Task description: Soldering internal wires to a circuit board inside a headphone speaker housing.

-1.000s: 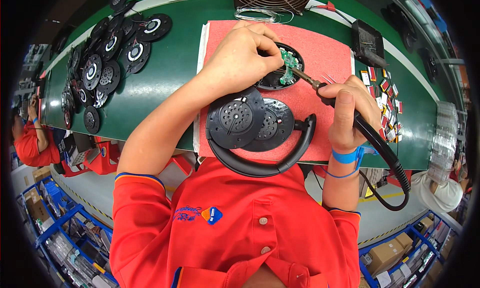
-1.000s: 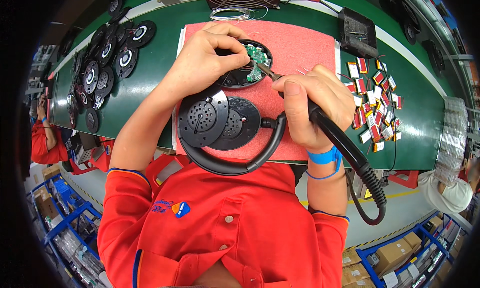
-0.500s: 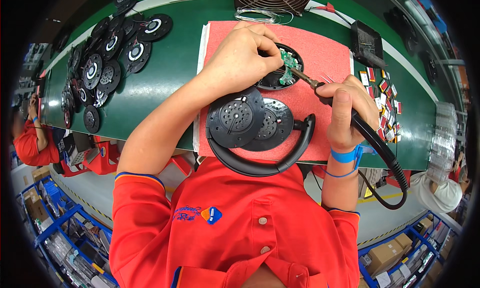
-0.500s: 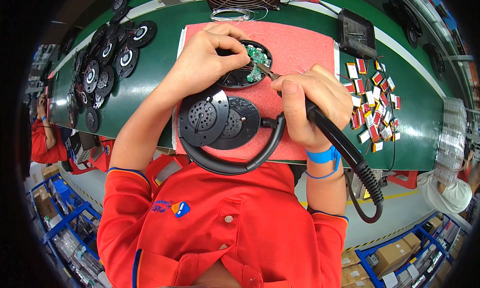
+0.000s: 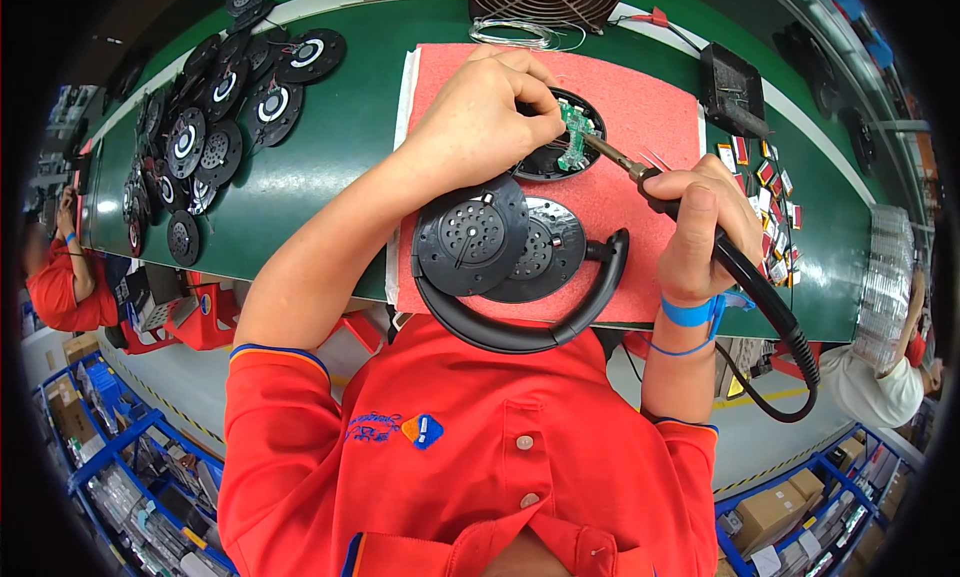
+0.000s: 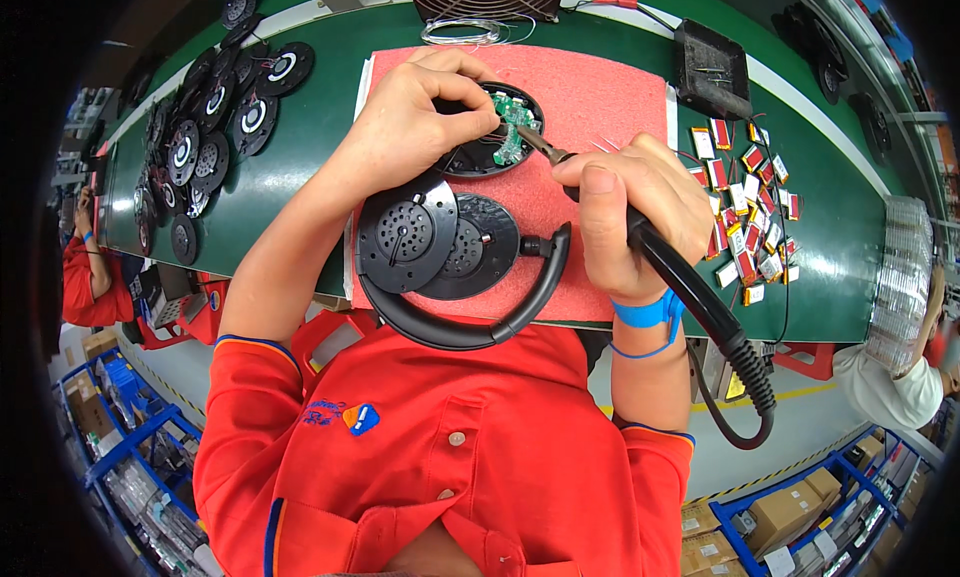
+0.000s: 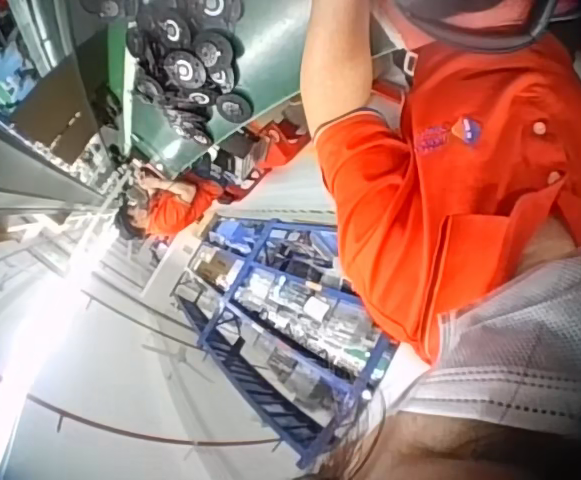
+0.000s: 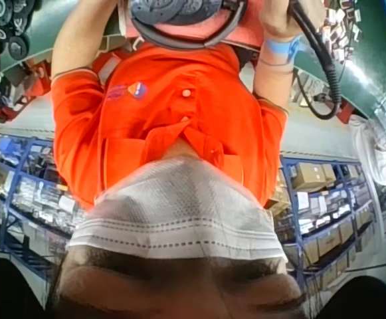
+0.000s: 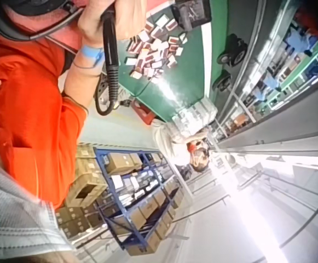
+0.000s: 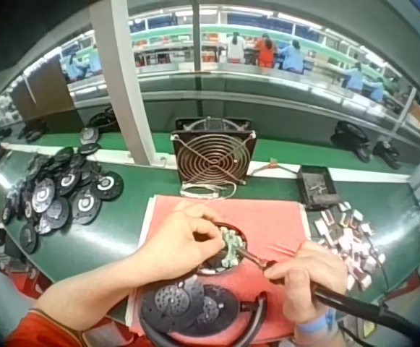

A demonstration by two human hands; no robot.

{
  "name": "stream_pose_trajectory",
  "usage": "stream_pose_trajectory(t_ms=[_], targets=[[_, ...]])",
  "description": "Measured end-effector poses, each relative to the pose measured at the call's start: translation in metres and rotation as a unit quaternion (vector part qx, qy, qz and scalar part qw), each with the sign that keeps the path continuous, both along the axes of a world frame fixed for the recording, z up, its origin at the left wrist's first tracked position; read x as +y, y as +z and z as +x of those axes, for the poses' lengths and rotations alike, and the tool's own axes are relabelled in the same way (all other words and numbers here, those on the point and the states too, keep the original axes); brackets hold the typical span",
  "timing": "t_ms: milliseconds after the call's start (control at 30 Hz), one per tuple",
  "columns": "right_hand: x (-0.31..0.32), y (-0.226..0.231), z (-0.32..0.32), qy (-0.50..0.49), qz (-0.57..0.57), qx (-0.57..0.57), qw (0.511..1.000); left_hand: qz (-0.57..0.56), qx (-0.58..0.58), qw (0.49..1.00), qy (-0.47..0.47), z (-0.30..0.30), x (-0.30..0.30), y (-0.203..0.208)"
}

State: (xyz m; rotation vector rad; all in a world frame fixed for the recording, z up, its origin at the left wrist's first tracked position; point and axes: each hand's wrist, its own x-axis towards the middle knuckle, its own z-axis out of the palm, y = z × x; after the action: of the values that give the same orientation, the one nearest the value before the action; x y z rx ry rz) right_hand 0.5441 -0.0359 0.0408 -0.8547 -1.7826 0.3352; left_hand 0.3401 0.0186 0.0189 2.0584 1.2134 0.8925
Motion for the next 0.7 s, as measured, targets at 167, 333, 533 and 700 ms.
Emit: stream_pose_trajectory(t_ms=[167, 333, 533, 700], targets=[[0.0, 0.0, 0.001, 0.0, 0.004, 0.008, 1.0, -0.008, -0.004, 1.0, 0.001, 0.0, -0.001, 0.001], [-0.001, -0.001, 0.003, -0.006, 0.005, 0.01, 1.0, -0.046, 0.008, 0.998, -0.046, -0.003, 0.005, 0.006], [-0.001, 0.0, 0.003, 0.001, 0.003, 0.004, 1.0, -0.082, 0.029, 0.992, -0.086, -0.005, 0.011, 0.014], [0.0, 0.0, 0.002, 0.01, 0.004, -0.007, 1.0, -0.084, 0.042, 0.991, -0.1, -0.006, 0.012, 0.016]])
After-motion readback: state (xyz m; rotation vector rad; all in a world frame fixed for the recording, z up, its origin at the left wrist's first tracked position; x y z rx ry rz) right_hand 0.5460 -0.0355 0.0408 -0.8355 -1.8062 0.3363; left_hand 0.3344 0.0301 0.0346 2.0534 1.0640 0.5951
